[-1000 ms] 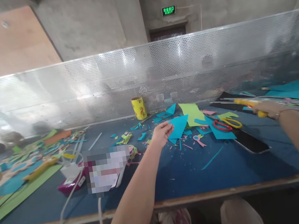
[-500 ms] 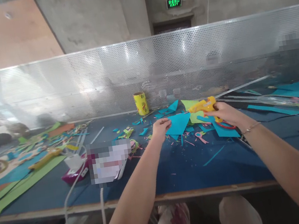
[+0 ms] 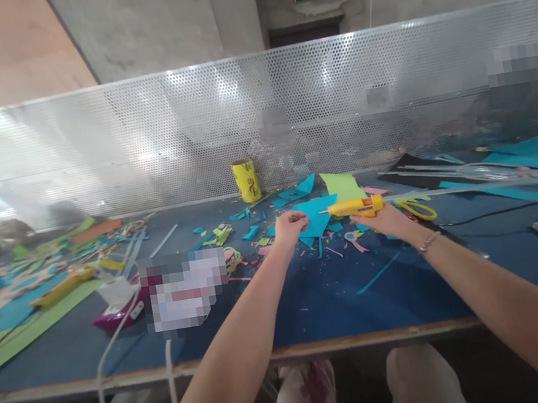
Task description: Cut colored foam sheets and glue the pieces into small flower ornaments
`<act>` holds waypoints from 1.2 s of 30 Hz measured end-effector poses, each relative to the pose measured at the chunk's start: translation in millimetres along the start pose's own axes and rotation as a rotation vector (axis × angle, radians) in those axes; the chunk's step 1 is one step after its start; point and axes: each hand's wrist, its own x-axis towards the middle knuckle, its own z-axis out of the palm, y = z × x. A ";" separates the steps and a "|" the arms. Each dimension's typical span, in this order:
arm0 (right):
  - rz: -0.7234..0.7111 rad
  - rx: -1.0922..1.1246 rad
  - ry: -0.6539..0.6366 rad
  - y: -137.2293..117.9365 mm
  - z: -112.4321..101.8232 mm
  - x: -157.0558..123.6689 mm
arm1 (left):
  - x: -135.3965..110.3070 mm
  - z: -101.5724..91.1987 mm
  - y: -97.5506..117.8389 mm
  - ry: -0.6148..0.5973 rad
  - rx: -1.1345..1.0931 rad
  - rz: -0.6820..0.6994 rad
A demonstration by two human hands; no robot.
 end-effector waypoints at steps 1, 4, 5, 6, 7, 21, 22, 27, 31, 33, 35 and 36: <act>0.004 0.019 -0.022 0.6 3.2 -0.2 | -0.1 -0.1 -0.7 -0.003 0.028 0.008; -0.003 0.039 -0.075 5.4 13.1 1.3 | -0.3 0.0 -3.0 -0.011 0.064 0.014; 0.004 0.032 -0.087 7.3 16.1 2.2 | -0.4 0.2 -3.6 -0.016 0.064 0.012; 0.016 0.024 -0.095 9.1 18.8 3.2 | -0.4 0.4 -4.2 -0.019 0.065 0.010; 0.031 0.019 -0.098 10.5 21.0 4.0 | -0.5 0.6 -4.7 -0.022 0.069 0.009; 0.087 -0.039 -0.140 18.8 25.3 10.3 | -2.1 1.7 -2.8 -0.026 0.107 -0.009; 0.085 -0.042 -0.138 18.6 25.2 10.4 | -2.7 1.9 -1.9 -0.026 0.103 -0.010; 0.092 -0.082 -0.147 14.6 23.4 8.7 | -4.1 2.5 0.9 -0.035 0.108 -0.017; 0.083 -0.079 -0.142 11.8 22.6 7.4 | -4.1 2.6 0.7 -0.050 0.106 -0.018; 0.094 -0.068 -0.138 10.6 22.5 7.0 | -4.1 2.5 0.6 -0.054 0.108 -0.014; 0.109 -0.050 -0.143 9.6 22.3 6.5 | -4.2 2.4 0.5 -0.053 0.110 -0.005; 0.114 -0.039 -0.147 9.2 22.2 6.3 | -4.2 2.3 0.5 -0.053 0.110 -0.002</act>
